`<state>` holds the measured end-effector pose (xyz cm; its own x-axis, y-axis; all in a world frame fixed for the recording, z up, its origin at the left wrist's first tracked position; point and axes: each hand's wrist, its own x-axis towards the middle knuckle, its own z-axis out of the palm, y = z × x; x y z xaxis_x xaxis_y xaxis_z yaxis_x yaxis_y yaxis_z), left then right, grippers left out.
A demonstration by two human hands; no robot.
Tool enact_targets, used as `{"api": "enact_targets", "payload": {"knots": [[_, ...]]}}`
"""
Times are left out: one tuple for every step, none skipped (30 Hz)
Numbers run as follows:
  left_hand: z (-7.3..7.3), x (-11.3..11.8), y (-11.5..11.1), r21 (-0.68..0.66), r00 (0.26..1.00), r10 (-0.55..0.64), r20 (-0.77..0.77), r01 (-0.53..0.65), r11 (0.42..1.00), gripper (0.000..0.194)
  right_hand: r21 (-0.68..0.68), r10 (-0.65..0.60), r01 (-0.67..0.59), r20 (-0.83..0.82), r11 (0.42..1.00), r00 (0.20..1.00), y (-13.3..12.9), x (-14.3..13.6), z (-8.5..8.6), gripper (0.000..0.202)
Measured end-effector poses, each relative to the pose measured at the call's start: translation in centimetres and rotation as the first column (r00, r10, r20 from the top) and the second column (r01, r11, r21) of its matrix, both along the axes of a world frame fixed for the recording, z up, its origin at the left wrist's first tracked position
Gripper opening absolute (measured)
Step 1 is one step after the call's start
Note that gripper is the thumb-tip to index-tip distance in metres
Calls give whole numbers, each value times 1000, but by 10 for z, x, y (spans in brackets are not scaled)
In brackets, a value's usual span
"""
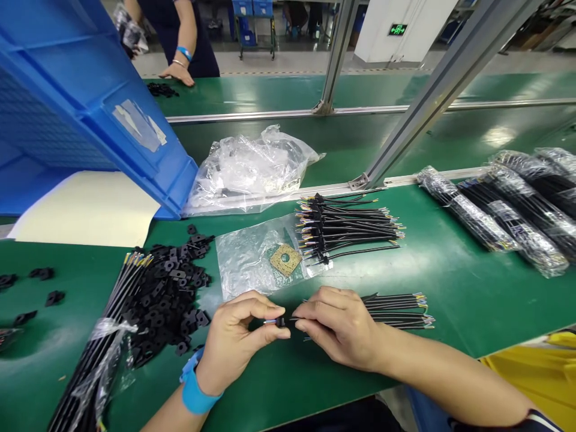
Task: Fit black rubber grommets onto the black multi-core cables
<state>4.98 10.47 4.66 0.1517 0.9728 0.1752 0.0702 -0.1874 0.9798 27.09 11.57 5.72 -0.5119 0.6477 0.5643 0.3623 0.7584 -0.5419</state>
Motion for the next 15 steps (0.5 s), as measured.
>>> {"api": "enact_targets", "payload": {"knots": [[0, 0, 0, -9, 1000, 5, 7, -5, 1000, 14, 15, -7, 7, 6, 1000, 1000, -1, 0, -1, 18], [0, 1, 0, -19, 1000, 10, 16, -9, 1000, 15, 28, -13, 13, 13, 1000, 1000, -1, -1, -2, 17], [1, 1, 0, -30, 1000, 12, 24, -11, 999, 15, 38, -17, 16, 22, 999, 1000, -2, -1, -3, 17], [1, 1, 1, -40, 999, 11, 31, -10, 999, 15, 50, -17, 15, 31, 999, 999, -3, -1, -5, 17], [2, 2, 1, -47, 999, 7, 37, -5, 999, 15, 65, -17, 14, 37, 998, 999, -4, -2, -5, 18], [3, 2, 1, -53, 999, -1, 41, 3, 999, 15, 85, -17, 13, 44, 996, 999, -5, -2, -6, 17], [4, 2, 0, -57, 999, -11, 43, 14, 998, 16, 110, -20, 14, 47, 994, 999, -5, -2, -6, 17], [4, 3, 0, -62, 999, -23, 44, 25, 998, 16, 140, -25, 18, 49, 990, 998, -6, -2, -6, 16], [5, 3, 0, -66, 998, -34, 45, 37, 997, 16, 173, -29, 19, 54, 985, 998, -6, -2, -6, 14], [5, 4, 0, -70, 998, -45, 45, 48, 996, 16, 206, -31, 17, 63, 978, 998, -7, -1, -6, 14], [5, 4, 0, -73, 998, -56, 42, 59, 996, 16, 233, -28, 10, 77, 972, 997, -7, -1, -5, 14], [5, 4, -1, -73, 997, -64, 38, 66, 995, 16, 253, -23, -1, 91, 968, 996, -7, -1, -5, 14], [4, 4, -1, -69, 997, -71, 33, 73, 995, 16, 259, -18, -9, 99, 966, 995, -7, -1, -5, 14], [4, 4, -1, -61, 997, -75, 28, 76, 995, 17, 247, -11, -15, 102, 969, 995, -7, -1, -5, 14], [3, 4, -1, -52, 997, -76, 24, 77, 996, 17, 223, -6, -15, 96, 975, 995, -7, -2, -5, 13]]}}
